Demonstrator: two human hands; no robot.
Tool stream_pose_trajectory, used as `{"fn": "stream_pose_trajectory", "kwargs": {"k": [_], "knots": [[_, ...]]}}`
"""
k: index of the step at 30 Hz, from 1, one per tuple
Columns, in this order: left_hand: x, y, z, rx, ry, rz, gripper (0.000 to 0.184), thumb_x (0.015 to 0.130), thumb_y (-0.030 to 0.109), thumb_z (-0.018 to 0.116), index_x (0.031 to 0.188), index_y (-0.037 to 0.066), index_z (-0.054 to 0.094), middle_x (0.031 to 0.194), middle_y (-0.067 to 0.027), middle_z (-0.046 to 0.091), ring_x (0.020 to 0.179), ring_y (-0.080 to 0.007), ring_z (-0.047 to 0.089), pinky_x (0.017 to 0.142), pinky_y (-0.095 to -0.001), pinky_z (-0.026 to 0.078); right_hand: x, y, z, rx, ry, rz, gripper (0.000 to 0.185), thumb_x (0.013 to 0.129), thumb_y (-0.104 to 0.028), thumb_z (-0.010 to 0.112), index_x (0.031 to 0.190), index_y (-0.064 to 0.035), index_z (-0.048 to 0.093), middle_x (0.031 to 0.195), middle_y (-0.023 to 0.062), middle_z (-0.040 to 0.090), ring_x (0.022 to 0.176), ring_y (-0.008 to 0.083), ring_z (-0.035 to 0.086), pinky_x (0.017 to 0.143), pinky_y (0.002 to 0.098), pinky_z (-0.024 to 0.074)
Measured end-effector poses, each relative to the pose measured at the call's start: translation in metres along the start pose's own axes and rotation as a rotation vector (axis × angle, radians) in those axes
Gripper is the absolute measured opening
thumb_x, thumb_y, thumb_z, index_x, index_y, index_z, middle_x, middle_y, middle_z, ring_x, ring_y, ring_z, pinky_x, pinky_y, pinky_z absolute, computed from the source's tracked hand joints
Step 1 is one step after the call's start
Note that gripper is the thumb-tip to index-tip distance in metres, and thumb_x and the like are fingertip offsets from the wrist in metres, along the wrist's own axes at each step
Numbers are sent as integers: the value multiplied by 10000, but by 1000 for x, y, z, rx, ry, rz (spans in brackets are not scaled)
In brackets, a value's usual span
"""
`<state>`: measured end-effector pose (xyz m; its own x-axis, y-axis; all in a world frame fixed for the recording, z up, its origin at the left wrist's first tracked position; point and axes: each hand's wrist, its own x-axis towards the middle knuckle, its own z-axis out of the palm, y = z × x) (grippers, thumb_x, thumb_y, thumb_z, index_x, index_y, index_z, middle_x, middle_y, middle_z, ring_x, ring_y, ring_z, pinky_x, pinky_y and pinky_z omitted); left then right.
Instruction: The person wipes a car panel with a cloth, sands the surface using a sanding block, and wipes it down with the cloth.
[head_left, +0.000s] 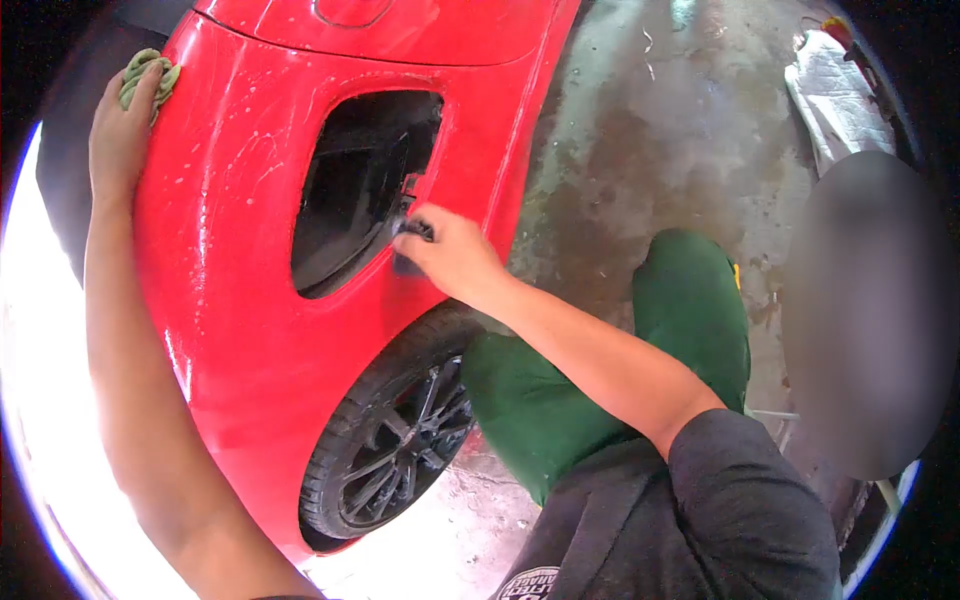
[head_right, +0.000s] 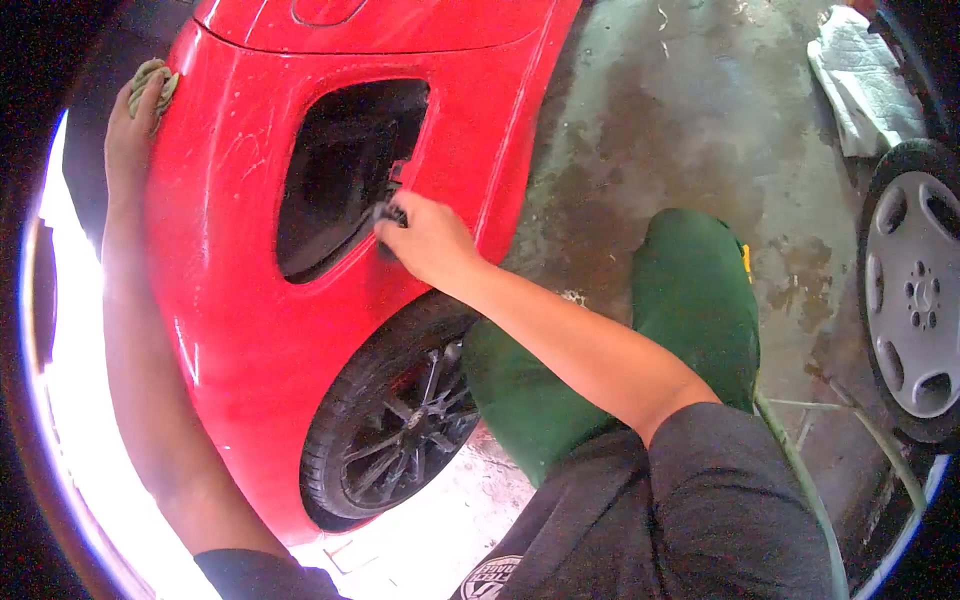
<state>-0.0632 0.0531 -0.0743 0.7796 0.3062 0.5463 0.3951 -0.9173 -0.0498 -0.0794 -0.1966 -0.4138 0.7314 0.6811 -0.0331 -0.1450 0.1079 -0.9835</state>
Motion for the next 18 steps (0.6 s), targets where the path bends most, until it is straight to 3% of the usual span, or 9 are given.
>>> {"fn": "stream_pose_trajectory", "kwargs": {"k": [4,8,13,16,17,18], "knots": [[0,2,0,-26,-18,-16,553,935,498,640,1288,73,668,1197,-144,714,1122,-257,674,984,-350,474,-5,4,4,-482,281,-659,194,844,-162,671,1028,-98,671,989,101,656,908,301,649,738,454,500],[-3,6,0,34,28,22,572,933,523,629,1292,80,668,1208,-149,710,1137,-270,667,995,-353,468,-34,1,28,-648,115,-841,242,769,-125,697,1009,-124,667,995,51,639,890,253,600,725,389,460],[6,-10,1,88,18,48,594,936,561,599,1316,109,662,1239,-153,700,1171,-297,656,1009,-372,463,-48,-26,52,-403,104,-813,55,795,-166,643,792,-112,639,903,52,599,905,256,591,731,398,459],[5,-7,0,127,28,68,595,943,569,582,1325,120,658,1251,-154,695,1183,-302,652,1015,-379,462,-50,-52,67,-233,65,-636,66,818,-123,709,846,-84,665,858,71,609,864,286,604,726,421,473],[4,-4,0,134,25,43,591,944,565,584,1324,118,658,1252,-152,695,1184,-298,652,1017,-376,461,-46,-60,69,-156,48,-566,78,868,-125,695,862,-47,692,873,117,655,854,332,628,726,438,493],[3,0,-1,144,23,18,587,946,561,585,1324,117,659,1254,-150,696,1186,-293,652,1019,-373,460,-43,-67,71,-73,37,-447,86,876,-122,694,871,-36,700,855,118,666,815,311,635,704,424,493]]}}
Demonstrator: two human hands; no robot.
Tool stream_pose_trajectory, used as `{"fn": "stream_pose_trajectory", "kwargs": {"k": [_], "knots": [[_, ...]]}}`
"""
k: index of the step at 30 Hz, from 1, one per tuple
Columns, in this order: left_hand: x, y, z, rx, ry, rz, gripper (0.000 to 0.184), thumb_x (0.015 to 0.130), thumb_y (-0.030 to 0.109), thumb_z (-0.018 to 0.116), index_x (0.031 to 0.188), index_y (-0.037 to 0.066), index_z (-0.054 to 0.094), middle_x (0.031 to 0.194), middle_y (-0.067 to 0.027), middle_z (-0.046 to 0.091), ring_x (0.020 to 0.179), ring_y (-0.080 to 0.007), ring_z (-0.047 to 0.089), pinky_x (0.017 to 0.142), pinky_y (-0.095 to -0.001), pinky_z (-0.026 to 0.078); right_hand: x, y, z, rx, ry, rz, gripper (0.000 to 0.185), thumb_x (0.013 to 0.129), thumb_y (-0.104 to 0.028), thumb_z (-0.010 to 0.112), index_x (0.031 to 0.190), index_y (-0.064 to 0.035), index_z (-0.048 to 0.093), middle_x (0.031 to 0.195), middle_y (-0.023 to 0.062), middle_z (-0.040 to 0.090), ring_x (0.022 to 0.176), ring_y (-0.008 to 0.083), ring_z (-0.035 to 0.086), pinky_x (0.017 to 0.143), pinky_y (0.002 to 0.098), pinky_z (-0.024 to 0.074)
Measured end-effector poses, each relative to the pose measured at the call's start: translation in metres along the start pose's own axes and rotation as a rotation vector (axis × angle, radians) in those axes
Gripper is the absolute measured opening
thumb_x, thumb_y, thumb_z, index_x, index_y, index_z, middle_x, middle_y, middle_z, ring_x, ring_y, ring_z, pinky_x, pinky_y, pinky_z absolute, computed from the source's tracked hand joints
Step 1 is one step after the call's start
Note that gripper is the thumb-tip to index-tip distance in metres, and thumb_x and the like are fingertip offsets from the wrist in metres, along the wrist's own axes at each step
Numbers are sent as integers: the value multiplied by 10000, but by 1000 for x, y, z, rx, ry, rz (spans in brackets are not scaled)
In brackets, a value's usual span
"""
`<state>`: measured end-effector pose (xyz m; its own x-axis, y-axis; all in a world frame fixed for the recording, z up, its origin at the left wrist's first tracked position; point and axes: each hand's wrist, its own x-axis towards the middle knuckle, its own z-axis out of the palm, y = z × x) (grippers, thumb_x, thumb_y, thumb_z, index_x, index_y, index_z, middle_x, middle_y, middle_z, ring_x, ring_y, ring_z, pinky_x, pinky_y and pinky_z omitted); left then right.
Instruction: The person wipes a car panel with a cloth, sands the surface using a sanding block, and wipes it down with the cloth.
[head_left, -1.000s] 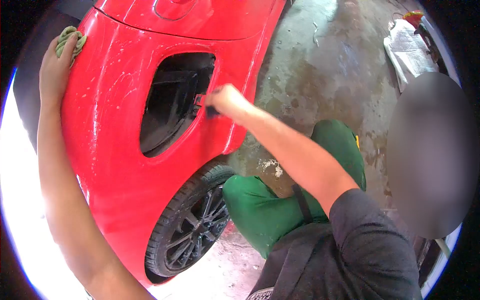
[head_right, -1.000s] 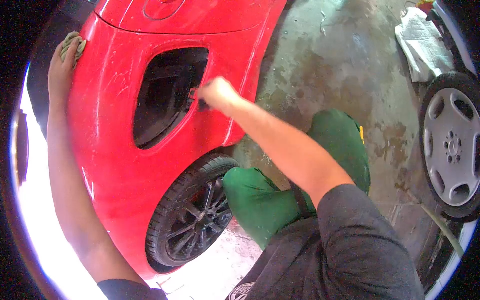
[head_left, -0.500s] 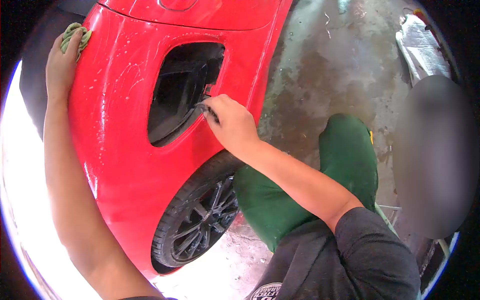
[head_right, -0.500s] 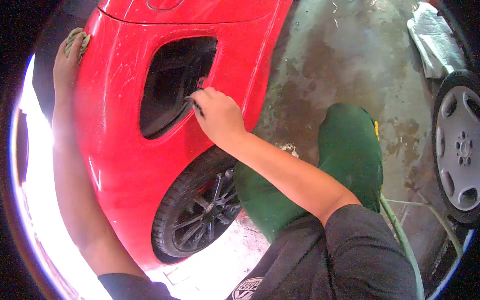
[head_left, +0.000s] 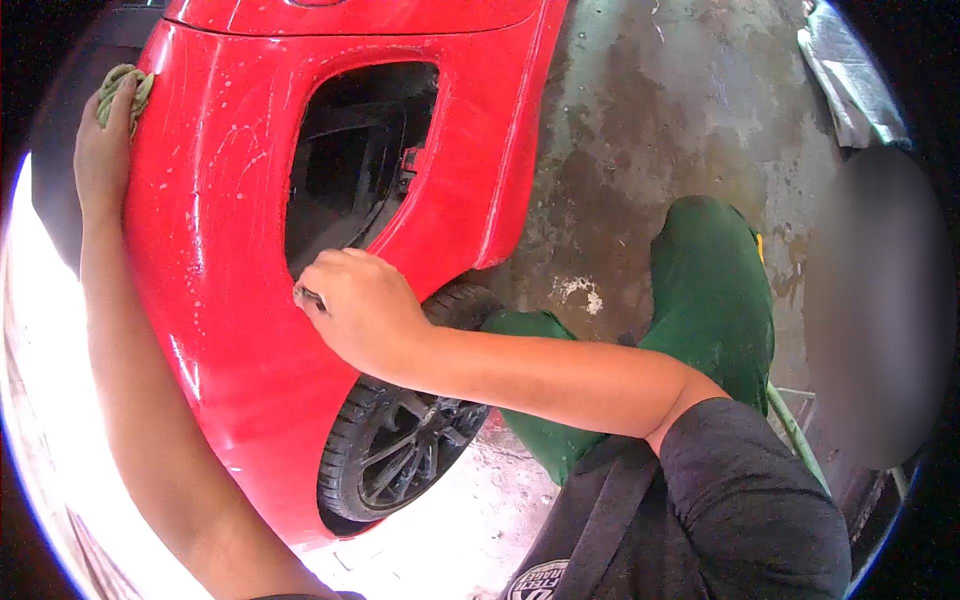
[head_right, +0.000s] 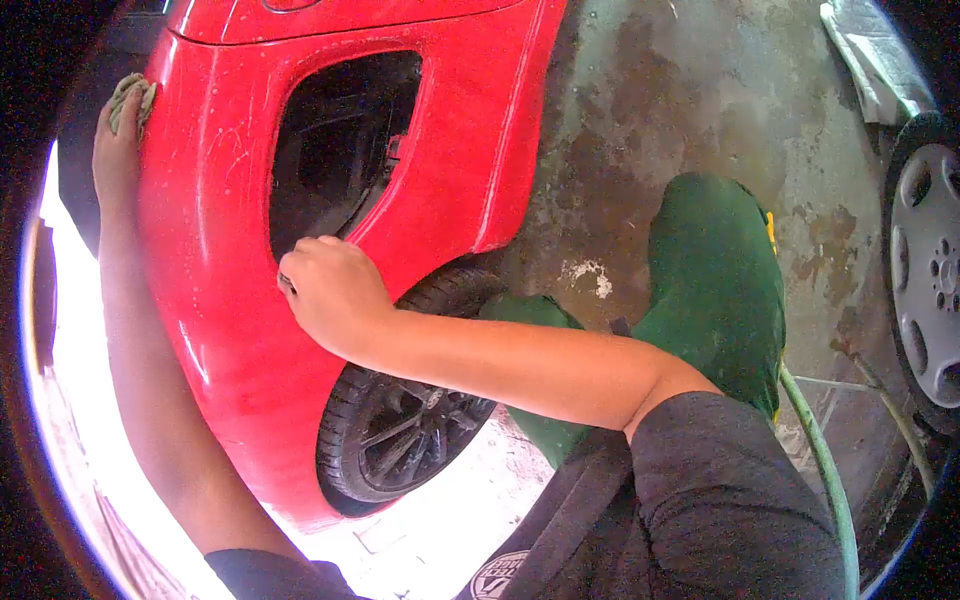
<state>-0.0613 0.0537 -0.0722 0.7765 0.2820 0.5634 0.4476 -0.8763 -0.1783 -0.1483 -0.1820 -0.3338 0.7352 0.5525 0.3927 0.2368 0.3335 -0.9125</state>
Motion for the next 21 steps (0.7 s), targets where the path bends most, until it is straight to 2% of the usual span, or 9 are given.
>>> {"fn": "stream_pose_trajectory", "kwargs": {"k": [2,5,8,9,13,16,18,19,21], "knots": [[0,2,-1,-7,-8,-19,577,950,551,589,1322,115,659,1256,-145,696,1188,-283,651,1023,-367,458,9,-9,3,165,6,241,105,891,-118,693,889,-16,715,820,120,687,737,270,650,660,395,492],[-2,5,-2,-47,-17,-10,558,958,532,593,1320,113,661,1256,-140,697,1192,-268,650,1029,-358,454,29,-5,2,628,-106,611,150,904,-126,695,895,21,723,730,105,678,636,179,617,595,363,468],[-3,5,-2,-69,-16,-6,544,964,519,594,1316,110,663,1256,-139,697,1192,-262,649,1032,-354,452,42,-7,-5,590,-62,595,159,888,-123,712,876,36,717,657,65,633,609,117,564,569,331,442],[-3,4,-3,-80,-17,4,541,965,517,593,1315,110,663,1257,-140,696,1193,-264,648,1032,-354,452,46,-2,-3,689,-63,615,179,870,-136,733,876,43,720,672,81,651,622,136,594,581,335,459],[-6,10,-3,-97,-5,13,538,967,517,591,1312,110,665,1257,-141,696,1191,-271,650,1032,-357,453,69,-3,-18,604,74,591,170,849,-138,749,853,30,720,702,93,677,663,161,638,634,343,503],[5,-21,0,63,-11,186,541,966,524,590,1309,113,666,1255,-142,698,1189,-277,653,1028,-364,458,97,4,-32,732,141,593,155,847,-112,747,857,38,710,758,98,693,687,164,643,652,346,508],[1,-9,-1,4,-39,82,510,998,503,565,1351,143,645,1375,-123,616,1253,-258,607,1080,-354,430,112,11,-38,740,174,552,146,851,-98,743,881,41,711,784,93,699,701,163,645,661,343,511],[0,-7,-1,-26,-52,30,496,1015,492,552,1372,158,635,1435,-113,576,1285,-248,584,1106,-349,416,122,14,-39,795,243,464,145,854,-98,742,889,41,715,787,92,703,702,163,646,661,344,511],[3,-16,1,11,-29,133,539,974,529,579,1326,128,658,1309,-137,660,1213,-275,636,1048,-365,449,124,18,-37,686,302,466,150,848,-106,733,879,41,724,778,104,718,697,166,657,659,351,515]]}}
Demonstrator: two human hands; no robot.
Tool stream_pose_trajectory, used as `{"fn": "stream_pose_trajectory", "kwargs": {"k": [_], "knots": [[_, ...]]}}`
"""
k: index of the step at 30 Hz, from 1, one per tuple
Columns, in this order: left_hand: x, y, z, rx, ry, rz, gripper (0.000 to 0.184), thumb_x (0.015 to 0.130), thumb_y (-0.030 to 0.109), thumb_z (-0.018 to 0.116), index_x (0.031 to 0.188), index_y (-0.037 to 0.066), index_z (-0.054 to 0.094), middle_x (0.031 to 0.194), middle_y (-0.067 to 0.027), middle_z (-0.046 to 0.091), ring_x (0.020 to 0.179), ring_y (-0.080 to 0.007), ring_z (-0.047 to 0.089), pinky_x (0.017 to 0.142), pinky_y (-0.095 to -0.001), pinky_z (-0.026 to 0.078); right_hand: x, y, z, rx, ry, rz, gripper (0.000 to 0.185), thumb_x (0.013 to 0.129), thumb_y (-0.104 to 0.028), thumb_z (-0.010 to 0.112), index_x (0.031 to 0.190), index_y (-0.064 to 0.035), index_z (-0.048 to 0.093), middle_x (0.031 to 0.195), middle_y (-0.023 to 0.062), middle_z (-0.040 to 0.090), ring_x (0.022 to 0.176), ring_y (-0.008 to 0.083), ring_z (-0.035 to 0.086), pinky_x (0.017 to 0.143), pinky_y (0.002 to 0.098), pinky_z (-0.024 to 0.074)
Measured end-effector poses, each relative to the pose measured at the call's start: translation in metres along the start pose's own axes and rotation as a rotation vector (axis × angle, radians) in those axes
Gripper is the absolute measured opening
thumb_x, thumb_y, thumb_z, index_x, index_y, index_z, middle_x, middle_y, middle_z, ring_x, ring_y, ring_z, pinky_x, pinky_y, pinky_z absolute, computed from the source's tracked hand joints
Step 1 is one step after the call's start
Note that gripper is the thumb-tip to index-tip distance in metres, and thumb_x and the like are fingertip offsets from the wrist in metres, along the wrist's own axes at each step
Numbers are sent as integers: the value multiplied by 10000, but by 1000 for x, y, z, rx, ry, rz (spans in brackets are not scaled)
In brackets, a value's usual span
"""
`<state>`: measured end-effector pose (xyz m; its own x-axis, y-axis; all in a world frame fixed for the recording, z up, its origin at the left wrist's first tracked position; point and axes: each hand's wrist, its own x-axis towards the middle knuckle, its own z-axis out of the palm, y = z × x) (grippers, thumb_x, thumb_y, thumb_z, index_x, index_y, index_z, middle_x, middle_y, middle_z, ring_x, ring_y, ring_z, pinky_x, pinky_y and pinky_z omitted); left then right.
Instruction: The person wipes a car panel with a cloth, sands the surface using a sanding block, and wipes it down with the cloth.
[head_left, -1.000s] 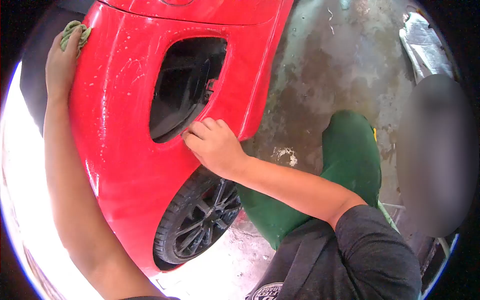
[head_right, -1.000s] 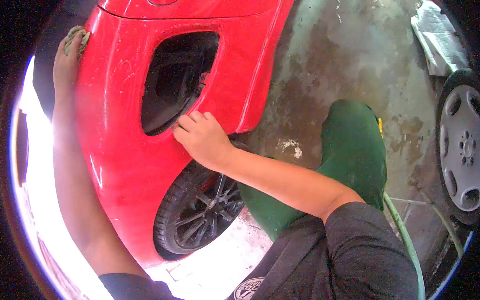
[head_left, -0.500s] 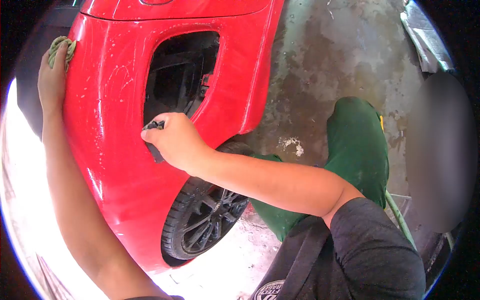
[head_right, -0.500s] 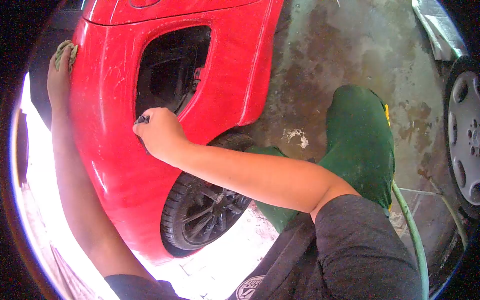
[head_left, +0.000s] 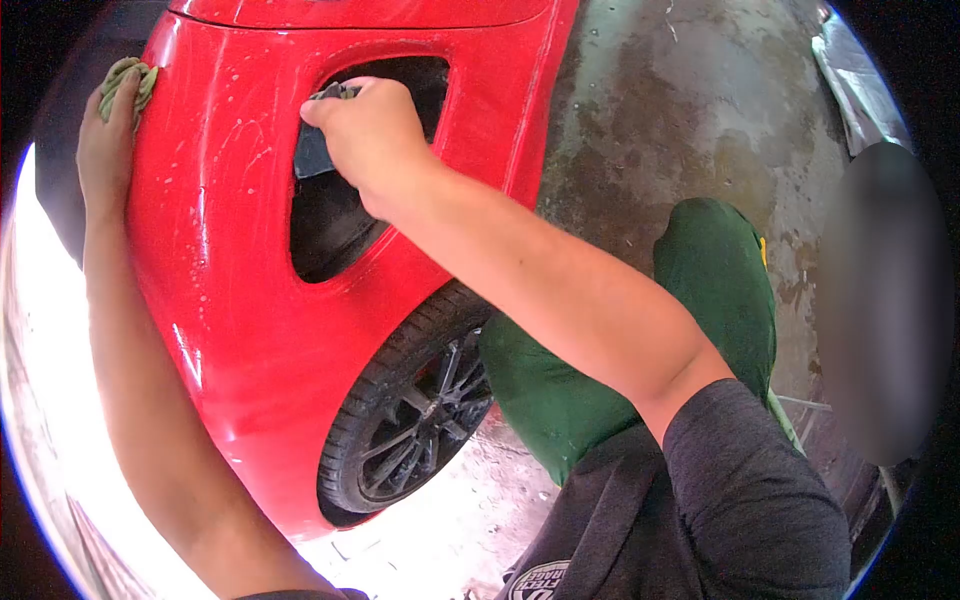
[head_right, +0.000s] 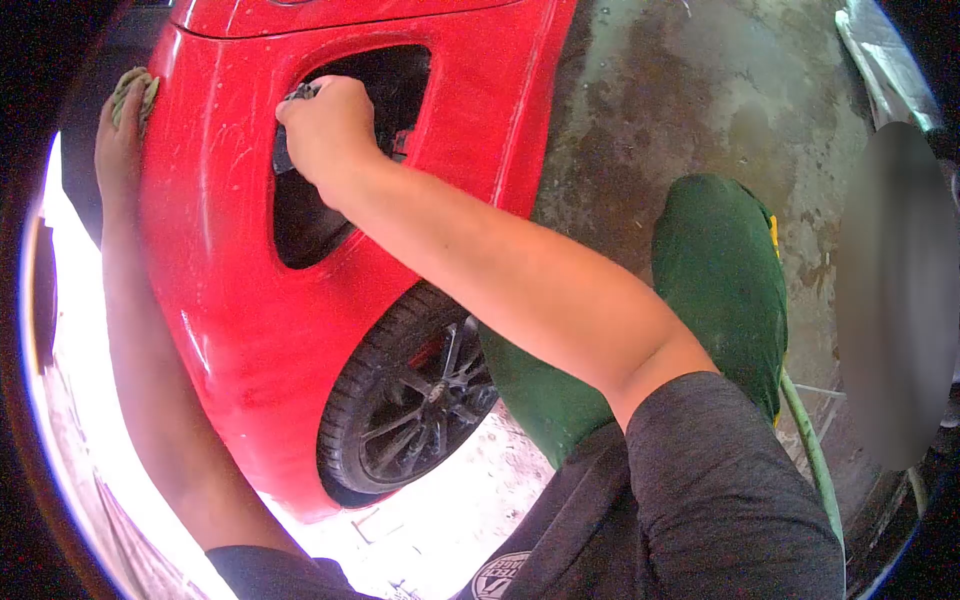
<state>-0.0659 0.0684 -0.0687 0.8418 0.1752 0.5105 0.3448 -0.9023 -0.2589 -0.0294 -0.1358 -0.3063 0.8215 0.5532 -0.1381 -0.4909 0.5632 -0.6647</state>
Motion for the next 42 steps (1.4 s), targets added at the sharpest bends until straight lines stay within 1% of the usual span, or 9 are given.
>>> {"fn": "stream_pose_trajectory", "kwargs": {"k": [4,10,13,22,25,31,35,37,42], "knots": [[-4,22,-3,-71,33,-123,569,949,553,596,1302,114,671,1241,-150,704,1171,-291,665,1021,-375,466,-49,14,5,-256,-49,-52,187,827,-121,710,904,49,723,764,159,727,708,180,670,671,375,529],[-3,15,-2,-6,65,-118,580,944,553,602,1303,103,667,1255,-159,694,1179,-297,660,1027,-376,462,-60,7,3,-67,-153,153,136,852,-94,705,915,25,724,757,73,689,673,137,620,626,333,501],[-1,-2,-1,10,10,95,584,947,556,596,1308,102,664,1268,-161,688,1193,-304,652,1035,-380,456,-16,-6,2,185,-75,18,119,855,-94,731,876,21,711,766,74,688,677,137,615,630,324,493],[-3,15,-4,-47,39,-126,583,955,562,583,1309,105,664,1256,-159,697,1188,-301,653,1027,-382,457,-83,14,11,145,-169,148,117,830,-61,639,864,43,680,731,132,670,681,210,626,661,389,485],[-3,12,-3,-93,24,-122,586,950,563,593,1305,104,667,1244,-161,702,1180,-295,657,1022,-379,459,-37,-6,5,74,-134,106,194,858,-75,693,1025,25,694,884,86,708,765,155,641,706,340,529],[-2,15,0,-120,58,-87,593,936,563,616,1308,105,668,1228,-173,704,1158,-291,667,1014,-376,465,-18,-15,7,104,-15,28,75,833,-34,624,787,7,666,720,96,653,649,198,591,611,415,467],[0,15,0,-93,43,-121,585,934,556,626,1300,102,673,1215,-171,708,1145,-293,673,1006,-375,471,-94,24,14,49,-169,63,135,847,-29,580,907,51,671,749,192,673,708,228,635,655,430,485],[-2,15,0,-80,58,-138,588,931,559,629,1294,98,674,1210,-171,709,1141,-293,674,1003,-374,473,-104,24,7,19,-333,181,202,862,-30,624,1038,50,683,833,67,693,734,130,609,684,312,501],[-6,13,-1,-107,44,-92,601,924,586,618,1294,116,676,1216,-163,708,1157,-296,667,1012,-377,467,-51,-7,10,145,-162,114,186,868,-34,624,1023,38,699,868,94,713,750,159,638,692,312,502]]}}
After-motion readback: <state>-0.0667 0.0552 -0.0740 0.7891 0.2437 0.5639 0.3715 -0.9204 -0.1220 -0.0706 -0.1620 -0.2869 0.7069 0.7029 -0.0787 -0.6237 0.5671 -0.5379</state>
